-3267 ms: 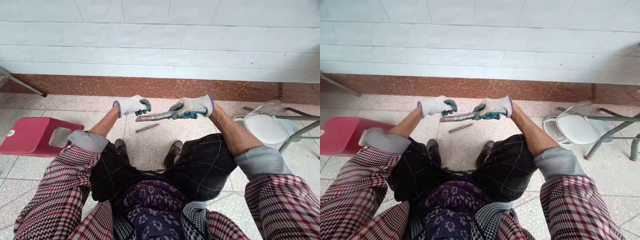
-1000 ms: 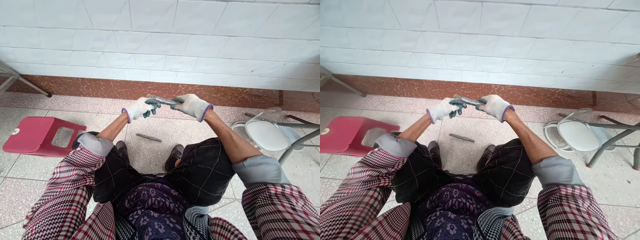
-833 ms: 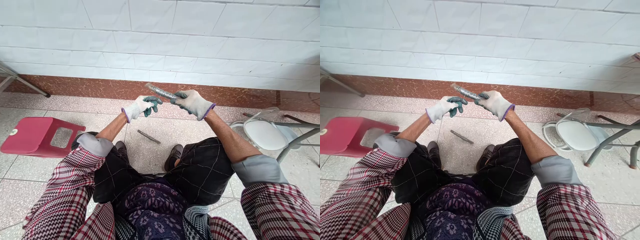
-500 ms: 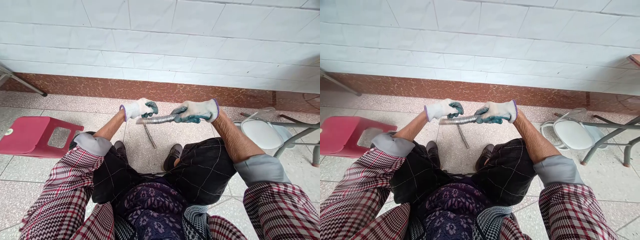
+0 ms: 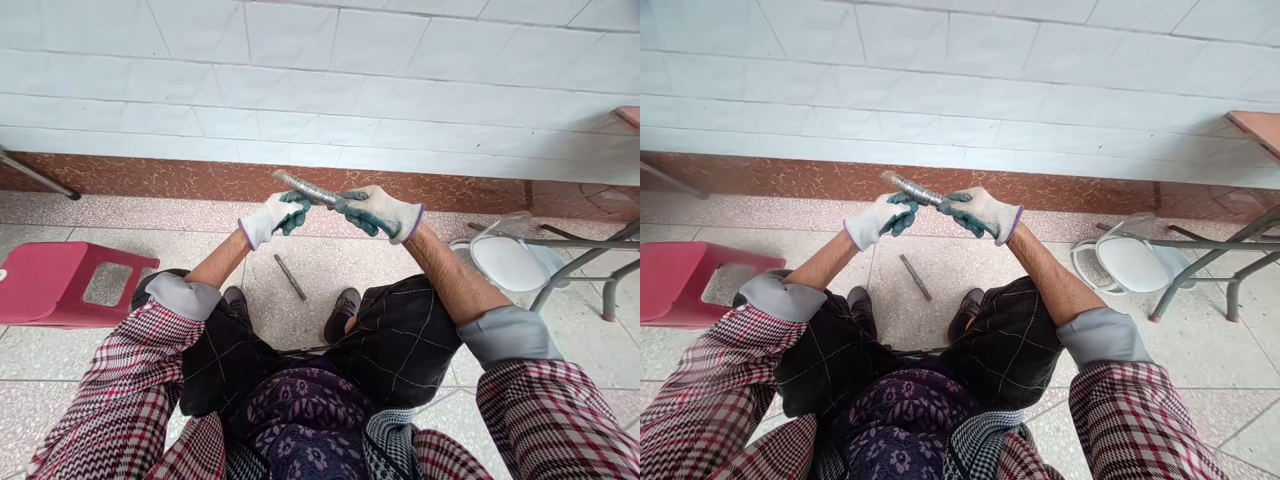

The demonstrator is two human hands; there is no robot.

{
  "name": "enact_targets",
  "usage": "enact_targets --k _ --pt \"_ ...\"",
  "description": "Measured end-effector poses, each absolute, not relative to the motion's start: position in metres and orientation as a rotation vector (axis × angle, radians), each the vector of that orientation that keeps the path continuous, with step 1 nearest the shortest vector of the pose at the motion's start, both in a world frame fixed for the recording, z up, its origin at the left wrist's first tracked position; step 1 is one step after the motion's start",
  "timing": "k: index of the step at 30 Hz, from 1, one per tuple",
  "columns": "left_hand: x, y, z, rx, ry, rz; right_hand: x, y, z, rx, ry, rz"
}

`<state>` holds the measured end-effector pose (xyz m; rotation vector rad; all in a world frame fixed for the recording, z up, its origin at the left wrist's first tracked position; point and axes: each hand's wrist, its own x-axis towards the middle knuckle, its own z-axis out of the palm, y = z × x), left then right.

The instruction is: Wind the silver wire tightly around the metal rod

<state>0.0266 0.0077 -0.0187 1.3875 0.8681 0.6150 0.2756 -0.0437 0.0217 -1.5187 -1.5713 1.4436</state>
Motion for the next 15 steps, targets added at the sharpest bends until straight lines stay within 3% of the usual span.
enact_targets --k 5,8,11,15 --pt "0.020 0.006 -0.021 1.215 0.493 0.611 0.278 -0.047 0.021 -1.164 -1.656 1.725" --pt "0.018 0.006 -0.020 1.174 0.444 0.644 0.275 -0.046 0.020 -1.063 -1.808 1.703" --pt "0.021 0.006 -0.019 1.162 0.542 0.731 0.264 -0.046 0.018 -1.347 -1.884 1.376" --pt "0.029 0.008 -0.020 1.130 0.719 0.797 0.246 -0.046 0.011 -1.631 -1.959 0.679"
